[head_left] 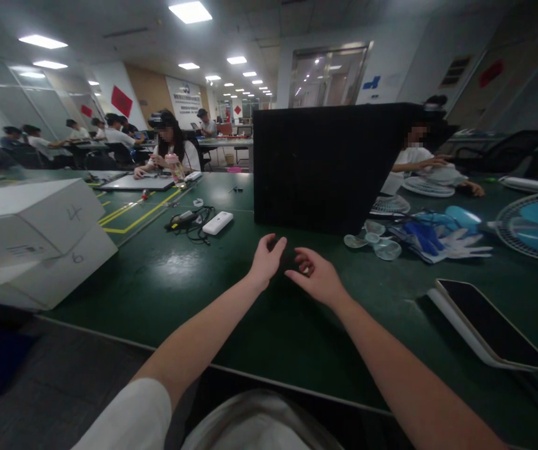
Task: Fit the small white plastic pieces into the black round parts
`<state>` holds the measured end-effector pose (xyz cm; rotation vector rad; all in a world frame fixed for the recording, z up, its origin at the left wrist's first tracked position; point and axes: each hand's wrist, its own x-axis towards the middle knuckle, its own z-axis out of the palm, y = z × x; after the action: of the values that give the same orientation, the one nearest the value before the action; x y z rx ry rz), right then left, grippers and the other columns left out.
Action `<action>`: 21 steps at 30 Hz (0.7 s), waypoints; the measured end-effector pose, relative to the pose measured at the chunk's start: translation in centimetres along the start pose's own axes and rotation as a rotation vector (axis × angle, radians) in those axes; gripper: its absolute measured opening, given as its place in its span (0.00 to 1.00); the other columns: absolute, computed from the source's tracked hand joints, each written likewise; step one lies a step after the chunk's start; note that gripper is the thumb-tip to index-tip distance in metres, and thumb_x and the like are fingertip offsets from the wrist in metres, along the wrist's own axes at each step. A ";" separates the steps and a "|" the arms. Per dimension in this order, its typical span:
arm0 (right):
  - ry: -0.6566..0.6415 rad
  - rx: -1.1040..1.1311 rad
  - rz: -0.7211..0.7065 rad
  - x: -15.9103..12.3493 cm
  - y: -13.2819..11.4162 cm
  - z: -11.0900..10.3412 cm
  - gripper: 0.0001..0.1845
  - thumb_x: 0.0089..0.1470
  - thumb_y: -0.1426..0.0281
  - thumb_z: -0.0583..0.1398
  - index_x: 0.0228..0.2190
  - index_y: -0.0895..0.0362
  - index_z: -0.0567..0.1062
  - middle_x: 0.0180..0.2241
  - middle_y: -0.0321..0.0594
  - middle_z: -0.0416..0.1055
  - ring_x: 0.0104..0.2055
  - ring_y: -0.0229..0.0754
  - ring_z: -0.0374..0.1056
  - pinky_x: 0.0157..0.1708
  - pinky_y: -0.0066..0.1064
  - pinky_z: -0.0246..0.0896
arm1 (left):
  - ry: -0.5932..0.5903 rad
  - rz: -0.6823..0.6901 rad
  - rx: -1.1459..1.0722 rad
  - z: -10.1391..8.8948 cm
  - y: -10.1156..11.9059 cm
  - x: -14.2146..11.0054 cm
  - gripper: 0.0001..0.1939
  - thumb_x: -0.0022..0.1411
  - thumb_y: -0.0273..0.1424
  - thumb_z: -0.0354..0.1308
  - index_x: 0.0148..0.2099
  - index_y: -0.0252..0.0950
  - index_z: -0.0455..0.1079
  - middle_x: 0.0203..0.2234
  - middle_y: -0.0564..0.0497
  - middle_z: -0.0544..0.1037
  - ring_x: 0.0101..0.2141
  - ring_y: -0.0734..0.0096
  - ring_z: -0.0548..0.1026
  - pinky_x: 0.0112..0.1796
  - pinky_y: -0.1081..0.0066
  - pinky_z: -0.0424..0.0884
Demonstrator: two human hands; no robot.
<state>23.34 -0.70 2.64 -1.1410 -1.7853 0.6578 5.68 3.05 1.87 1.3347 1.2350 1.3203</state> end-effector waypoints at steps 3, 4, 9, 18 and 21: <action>-0.040 -0.136 -0.070 -0.6 -1.2 1.2 0.39 0.47 0.59 0.72 0.60 0.46 0.70 0.51 0.44 0.74 0.44 0.53 0.73 0.42 0.48 0.72 | -0.128 -0.099 -0.127 0.0 -0.2 -0.9 0.33 0.68 0.55 0.49 0.67 0.42 0.59 0.60 0.41 0.70 0.58 0.57 0.72 0.53 0.61 0.73; -0.032 -0.159 -0.084 -0.6 -1.3 1.3 0.37 0.49 0.61 0.70 0.59 0.46 0.70 0.52 0.44 0.74 0.47 0.53 0.72 0.45 0.49 0.72 | -0.198 -0.122 -0.169 -0.2 -0.1 -1.4 0.33 0.69 0.55 0.48 0.68 0.44 0.58 0.59 0.42 0.71 0.57 0.58 0.73 0.52 0.62 0.74; -0.048 -0.158 -0.174 -0.3 -0.7 0.2 0.28 0.51 0.68 0.67 0.55 0.49 0.73 0.51 0.46 0.72 0.50 0.53 0.71 0.48 0.48 0.70 | -0.529 -0.081 -0.224 -3.7 0.5 -3.6 0.36 0.65 0.45 0.61 0.71 0.45 0.56 0.59 0.41 0.72 0.54 0.57 0.75 0.51 0.58 0.74; -0.243 -0.272 -0.179 -0.7 0.0 1.2 0.34 0.53 0.69 0.66 0.61 0.44 0.68 0.57 0.43 0.70 0.59 0.57 0.65 0.57 0.57 0.61 | -0.562 0.160 0.110 -7.3 -1.0 -2.0 0.32 0.53 0.33 0.73 0.60 0.37 0.70 0.49 0.41 0.79 0.48 0.57 0.78 0.53 0.54 0.72; -0.209 -0.300 -0.124 0.0 1.3 0.5 0.30 0.54 0.64 0.66 0.58 0.46 0.72 0.55 0.44 0.71 0.58 0.59 0.66 0.56 0.59 0.61 | -0.416 0.102 0.172 -7.3 -2.2 -1.2 0.33 0.51 0.34 0.74 0.58 0.37 0.71 0.45 0.41 0.81 0.45 0.58 0.80 0.52 0.53 0.73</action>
<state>23.48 -0.15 1.41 -1.1787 -2.1697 0.4587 -1.68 1.67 -0.01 1.7112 1.0167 0.9519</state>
